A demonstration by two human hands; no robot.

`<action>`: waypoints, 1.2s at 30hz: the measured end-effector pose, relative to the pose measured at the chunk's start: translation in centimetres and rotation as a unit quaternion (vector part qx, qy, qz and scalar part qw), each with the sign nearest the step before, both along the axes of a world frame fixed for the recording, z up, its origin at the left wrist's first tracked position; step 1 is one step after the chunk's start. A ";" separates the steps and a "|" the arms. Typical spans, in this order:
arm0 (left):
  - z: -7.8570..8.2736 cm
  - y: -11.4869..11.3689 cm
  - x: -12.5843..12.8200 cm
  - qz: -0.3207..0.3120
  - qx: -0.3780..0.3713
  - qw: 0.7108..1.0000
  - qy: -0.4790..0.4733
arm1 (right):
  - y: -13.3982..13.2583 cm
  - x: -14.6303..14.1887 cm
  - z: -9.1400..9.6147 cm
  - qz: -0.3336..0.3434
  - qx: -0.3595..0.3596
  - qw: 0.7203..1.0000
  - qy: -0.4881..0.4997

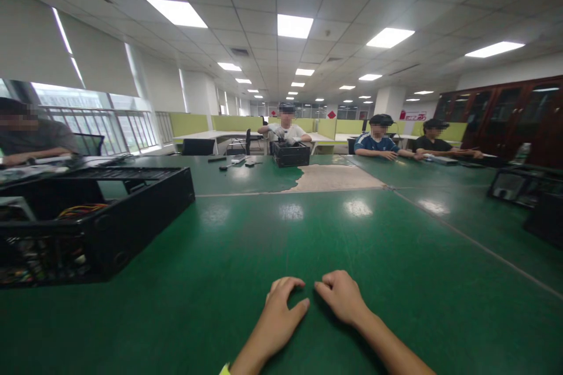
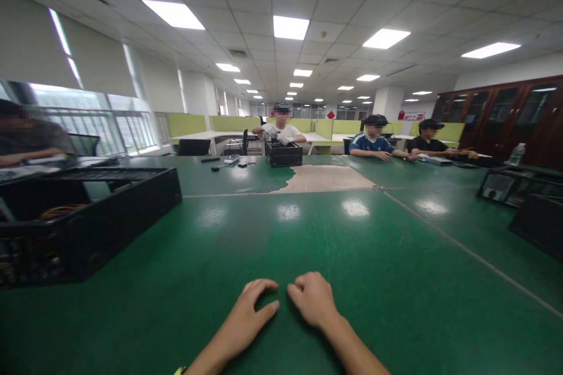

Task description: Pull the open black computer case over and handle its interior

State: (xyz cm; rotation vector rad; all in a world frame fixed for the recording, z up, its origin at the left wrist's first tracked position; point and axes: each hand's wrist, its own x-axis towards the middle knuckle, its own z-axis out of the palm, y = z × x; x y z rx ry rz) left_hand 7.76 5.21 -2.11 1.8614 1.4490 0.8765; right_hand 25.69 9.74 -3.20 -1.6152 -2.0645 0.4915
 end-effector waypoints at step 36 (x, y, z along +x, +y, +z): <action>-0.5 0.2 -0.1 0.011 -0.007 1.000 0.004 | -2.1 -0.3 1.0 0.009 -0.026 0.997 0.066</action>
